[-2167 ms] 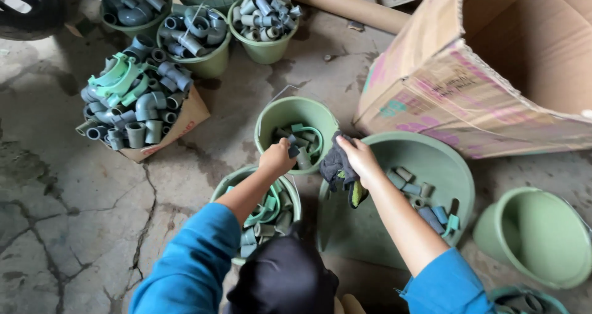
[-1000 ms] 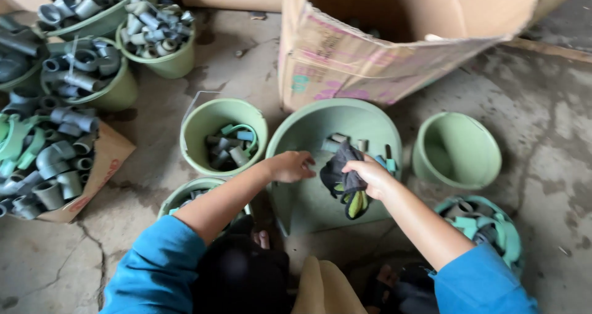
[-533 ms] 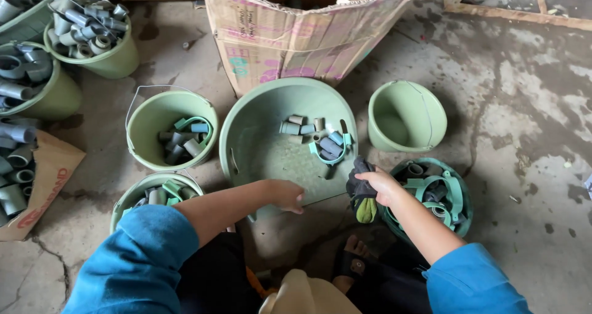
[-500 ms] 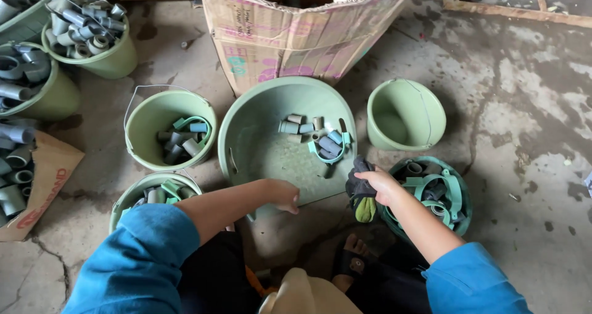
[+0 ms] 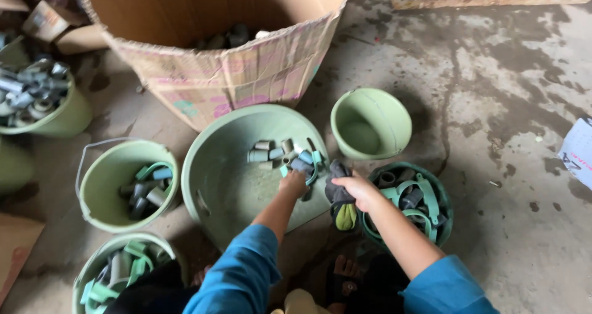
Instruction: The person sits on the floor and wipes small plastic pipe fittings with a cloth. They pick up each fitting from a central bucket, wipe it, and place it into a smaller bucket to the left. The process is repeated for multiple fittings throughout the clip.
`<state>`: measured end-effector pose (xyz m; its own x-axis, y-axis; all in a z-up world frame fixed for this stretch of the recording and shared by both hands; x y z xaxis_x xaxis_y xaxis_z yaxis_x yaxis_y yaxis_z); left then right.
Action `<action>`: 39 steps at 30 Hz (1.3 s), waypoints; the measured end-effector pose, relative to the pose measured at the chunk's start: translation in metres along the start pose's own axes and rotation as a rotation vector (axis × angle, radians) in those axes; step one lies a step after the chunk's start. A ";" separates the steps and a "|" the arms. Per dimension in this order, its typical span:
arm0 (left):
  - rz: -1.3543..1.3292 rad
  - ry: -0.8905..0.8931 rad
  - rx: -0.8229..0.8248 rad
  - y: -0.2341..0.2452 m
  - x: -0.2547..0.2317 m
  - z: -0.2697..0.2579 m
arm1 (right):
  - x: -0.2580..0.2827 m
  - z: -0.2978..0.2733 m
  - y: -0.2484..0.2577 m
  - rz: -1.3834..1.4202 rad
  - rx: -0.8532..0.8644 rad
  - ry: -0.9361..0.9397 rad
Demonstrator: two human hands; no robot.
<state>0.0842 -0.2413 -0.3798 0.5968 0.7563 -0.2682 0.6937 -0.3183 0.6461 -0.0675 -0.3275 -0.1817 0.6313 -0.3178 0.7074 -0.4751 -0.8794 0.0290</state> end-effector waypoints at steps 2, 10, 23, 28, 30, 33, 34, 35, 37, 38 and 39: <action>0.048 0.031 -0.021 -0.019 -0.004 0.023 | -0.001 0.007 0.007 0.003 -0.020 -0.003; 0.211 0.093 -0.178 -0.042 0.007 0.056 | -0.020 0.028 0.021 -0.043 -0.041 -0.029; -0.075 -0.223 -0.184 0.072 0.025 -0.119 | 0.035 -0.019 -0.018 0.126 0.011 0.108; 0.188 -0.400 -0.450 0.091 0.022 -0.258 | 0.091 -0.084 -0.076 0.179 0.121 0.161; 0.442 -0.537 -0.763 0.093 0.008 -0.317 | 0.108 -0.112 -0.102 0.198 0.184 0.198; 0.674 -0.533 -0.959 0.085 -0.002 -0.371 | 0.115 -0.142 -0.142 0.204 0.277 0.196; 0.669 -0.525 -0.957 0.085 -0.001 -0.376 | 0.112 -0.142 -0.149 0.199 0.282 0.191; 0.670 -0.543 -0.967 0.085 -0.002 -0.381 | 0.111 -0.143 -0.152 0.231 0.245 0.216; 0.664 -0.572 -0.968 0.084 -0.002 -0.385 | 0.102 -0.139 -0.153 0.267 0.196 0.233; 0.642 -0.610 -0.956 0.084 -0.002 -0.384 | 0.104 -0.136 -0.148 0.141 0.114 0.321; 0.619 -0.648 -0.943 0.085 -0.002 -0.383 | 0.105 -0.134 -0.143 0.013 0.033 0.406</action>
Point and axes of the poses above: each hand's wrist, its own z-axis towards the middle knuckle, its own y-axis out of the back of the hand, x = y × z, the point moved 7 cm from there along z, towards the middle knuckle, and after that the axes turned 12 degrees about x, right-handed, at the moved point
